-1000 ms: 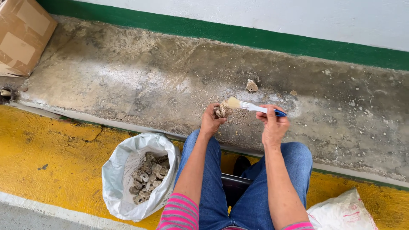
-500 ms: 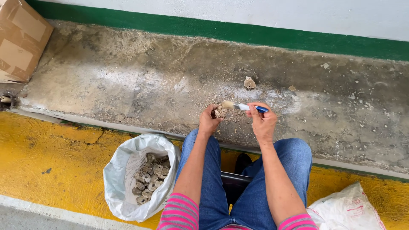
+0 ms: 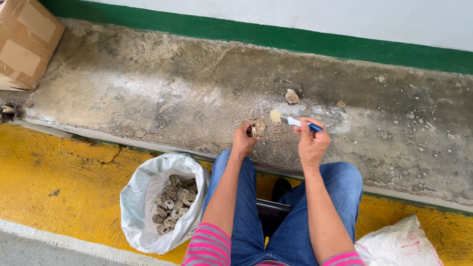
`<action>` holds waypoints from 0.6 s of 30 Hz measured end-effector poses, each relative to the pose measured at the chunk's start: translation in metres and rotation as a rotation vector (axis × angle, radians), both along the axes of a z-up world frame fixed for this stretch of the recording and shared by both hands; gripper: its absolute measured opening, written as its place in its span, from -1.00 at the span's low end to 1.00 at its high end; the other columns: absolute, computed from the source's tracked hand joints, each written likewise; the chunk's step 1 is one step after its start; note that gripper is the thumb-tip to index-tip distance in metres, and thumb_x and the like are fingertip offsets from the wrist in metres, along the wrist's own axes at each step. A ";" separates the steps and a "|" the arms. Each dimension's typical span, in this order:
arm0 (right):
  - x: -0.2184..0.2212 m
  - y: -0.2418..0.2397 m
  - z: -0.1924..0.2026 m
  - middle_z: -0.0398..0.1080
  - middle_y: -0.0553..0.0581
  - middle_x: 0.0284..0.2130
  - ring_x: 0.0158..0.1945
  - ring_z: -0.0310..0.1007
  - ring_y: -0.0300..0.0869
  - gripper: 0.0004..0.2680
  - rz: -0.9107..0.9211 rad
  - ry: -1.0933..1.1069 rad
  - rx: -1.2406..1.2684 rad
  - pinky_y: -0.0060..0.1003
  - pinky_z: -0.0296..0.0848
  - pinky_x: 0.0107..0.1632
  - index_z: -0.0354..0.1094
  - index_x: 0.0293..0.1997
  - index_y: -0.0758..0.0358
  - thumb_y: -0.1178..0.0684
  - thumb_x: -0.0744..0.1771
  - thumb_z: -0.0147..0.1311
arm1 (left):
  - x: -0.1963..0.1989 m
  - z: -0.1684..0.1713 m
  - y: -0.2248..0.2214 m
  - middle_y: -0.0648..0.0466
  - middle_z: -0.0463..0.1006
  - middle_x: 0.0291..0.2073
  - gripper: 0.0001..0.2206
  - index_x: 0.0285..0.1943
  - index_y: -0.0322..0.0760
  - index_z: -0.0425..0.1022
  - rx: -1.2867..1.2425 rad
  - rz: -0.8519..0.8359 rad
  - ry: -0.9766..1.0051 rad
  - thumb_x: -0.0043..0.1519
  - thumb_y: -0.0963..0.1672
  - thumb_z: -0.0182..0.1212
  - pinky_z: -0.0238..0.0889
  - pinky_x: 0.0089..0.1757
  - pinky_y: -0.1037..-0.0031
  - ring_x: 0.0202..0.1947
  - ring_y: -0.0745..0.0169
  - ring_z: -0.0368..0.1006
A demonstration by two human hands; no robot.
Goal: Cleaning archaeological or mineral samples with a brush.
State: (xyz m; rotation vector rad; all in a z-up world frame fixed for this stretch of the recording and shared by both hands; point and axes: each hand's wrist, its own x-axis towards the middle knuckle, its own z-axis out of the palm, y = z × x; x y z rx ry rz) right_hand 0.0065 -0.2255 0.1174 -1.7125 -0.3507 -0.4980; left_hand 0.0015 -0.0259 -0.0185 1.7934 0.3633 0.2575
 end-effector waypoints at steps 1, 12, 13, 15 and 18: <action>0.000 0.001 -0.001 0.55 0.16 -0.23 -0.25 0.61 -0.25 -0.85 0.004 0.000 0.000 -0.41 0.61 -0.22 0.45 -0.04 0.42 0.10 0.42 0.12 | -0.001 0.008 0.002 0.17 0.46 -0.40 -0.49 0.08 -0.30 0.54 0.000 0.004 0.000 -0.10 -0.29 0.53 0.39 -0.26 0.49 -0.38 0.37 0.39; -0.004 -0.003 0.006 0.57 0.18 -0.23 -0.26 0.60 -0.25 -0.86 0.103 0.168 0.113 -0.39 0.62 -0.19 0.45 -0.07 0.41 0.10 0.44 0.09 | 0.009 -0.029 0.007 0.13 0.58 -0.22 -0.53 0.26 -0.37 0.48 -0.622 -0.049 -0.110 0.11 -0.34 0.31 0.34 -0.30 0.60 -0.29 0.44 0.44; -0.001 -0.002 0.002 0.57 0.18 -0.23 -0.26 0.60 -0.25 -0.86 0.104 0.166 0.113 -0.39 0.62 -0.19 0.45 -0.07 0.41 0.10 0.44 0.09 | 0.010 -0.025 0.010 0.13 0.58 -0.22 -0.53 0.26 -0.37 0.48 -0.622 -0.049 -0.112 0.11 -0.34 0.31 0.34 -0.30 0.60 -0.29 0.44 0.44; 0.002 -0.003 -0.007 0.57 0.19 -0.25 -0.31 0.60 -0.24 -0.85 0.216 0.296 0.509 -0.38 0.64 -0.22 0.46 -0.09 0.40 0.09 0.43 0.09 | 0.008 -0.018 0.013 0.10 0.61 -0.15 -0.53 0.35 -0.38 0.42 -0.790 -0.146 -0.097 0.21 -0.32 0.25 0.37 -0.31 0.58 -0.27 0.42 0.45; 0.011 -0.005 -0.021 0.57 0.22 -0.23 -0.33 0.60 -0.23 -0.86 0.214 0.337 0.434 -0.35 0.64 -0.25 0.44 -0.09 0.41 0.10 0.40 0.11 | 0.010 -0.028 0.020 0.03 0.60 -0.11 -0.50 0.38 -0.37 0.36 -0.936 -0.170 -0.035 0.21 -0.31 0.27 0.45 -0.27 0.53 -0.25 0.36 0.49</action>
